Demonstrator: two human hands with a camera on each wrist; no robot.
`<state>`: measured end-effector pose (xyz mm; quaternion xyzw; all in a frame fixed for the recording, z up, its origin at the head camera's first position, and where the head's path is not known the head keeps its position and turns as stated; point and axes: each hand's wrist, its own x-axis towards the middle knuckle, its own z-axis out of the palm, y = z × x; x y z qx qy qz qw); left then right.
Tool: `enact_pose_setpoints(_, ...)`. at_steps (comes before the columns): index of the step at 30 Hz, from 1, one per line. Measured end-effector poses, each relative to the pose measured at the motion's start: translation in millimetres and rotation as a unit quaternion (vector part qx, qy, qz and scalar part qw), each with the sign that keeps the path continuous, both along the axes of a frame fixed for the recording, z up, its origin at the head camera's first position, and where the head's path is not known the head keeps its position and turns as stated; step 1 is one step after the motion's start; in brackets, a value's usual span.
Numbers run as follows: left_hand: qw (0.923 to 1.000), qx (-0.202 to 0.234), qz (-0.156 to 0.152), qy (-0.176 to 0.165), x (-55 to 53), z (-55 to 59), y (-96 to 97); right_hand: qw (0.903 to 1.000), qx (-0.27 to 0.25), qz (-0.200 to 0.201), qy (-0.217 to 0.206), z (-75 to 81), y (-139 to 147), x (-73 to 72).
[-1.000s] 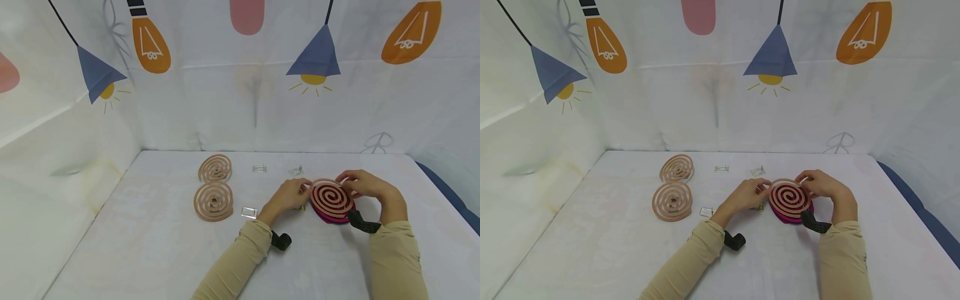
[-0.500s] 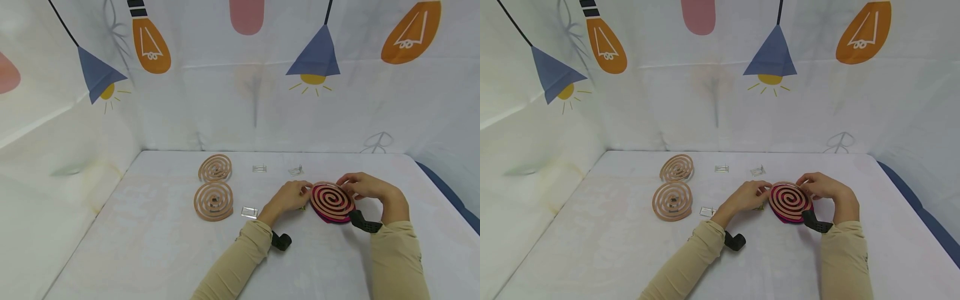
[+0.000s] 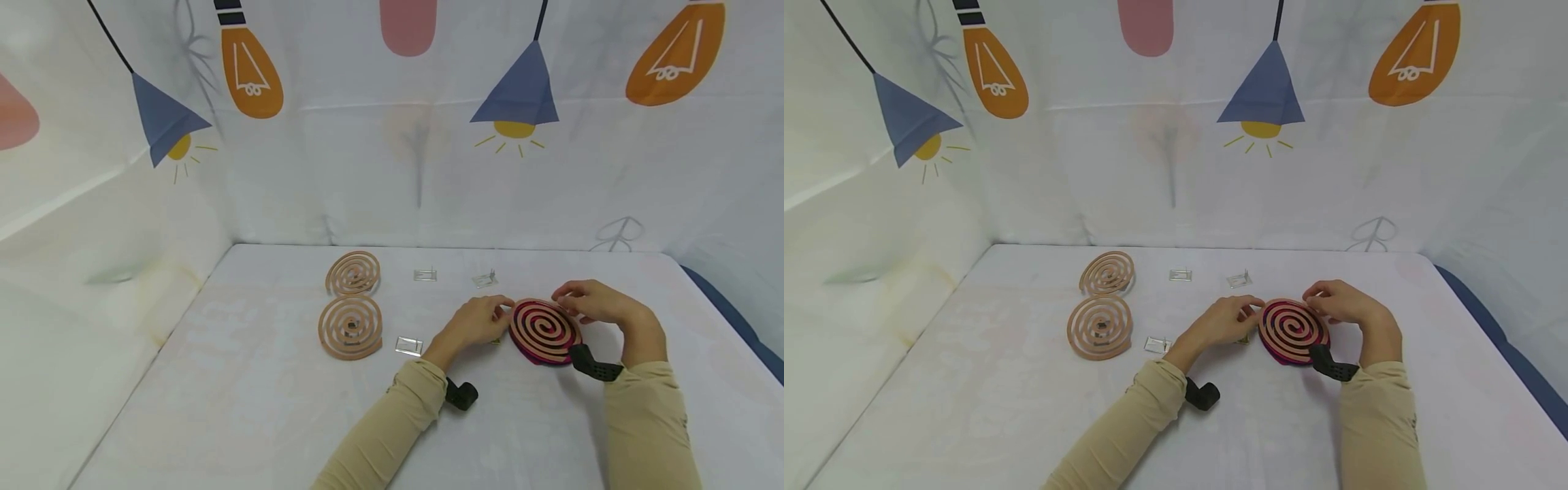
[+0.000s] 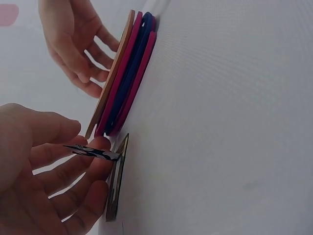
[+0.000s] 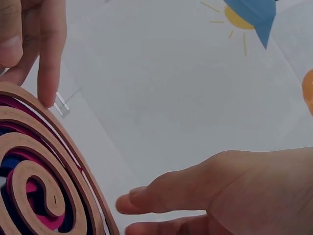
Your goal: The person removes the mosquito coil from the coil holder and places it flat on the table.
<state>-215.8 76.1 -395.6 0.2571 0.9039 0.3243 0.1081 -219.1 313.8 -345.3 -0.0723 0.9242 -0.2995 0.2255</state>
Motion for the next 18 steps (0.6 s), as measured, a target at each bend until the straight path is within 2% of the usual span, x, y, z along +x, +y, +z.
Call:
enact_pose_setpoints(7, 1.0000, 0.002, 0.000, 0.000, -2.0, 0.3, -0.8, 0.9968, -0.008, -0.005, 0.079, 3.3, -16.5, -3.5)
enact_pose_setpoints(13, 0.9999, 0.009, 0.001, 0.011, -3.8, 3.0, -1.5, 0.9946, -0.016, -0.001, 0.103, 5.7, -29.5, -6.3)
enact_pose_setpoints(18, 0.9998, 0.013, 0.012, 0.012, -4.4, 2.5, -3.8, 0.9930, -0.043, 0.002, 0.110, 5.4, -40.3, -6.3)
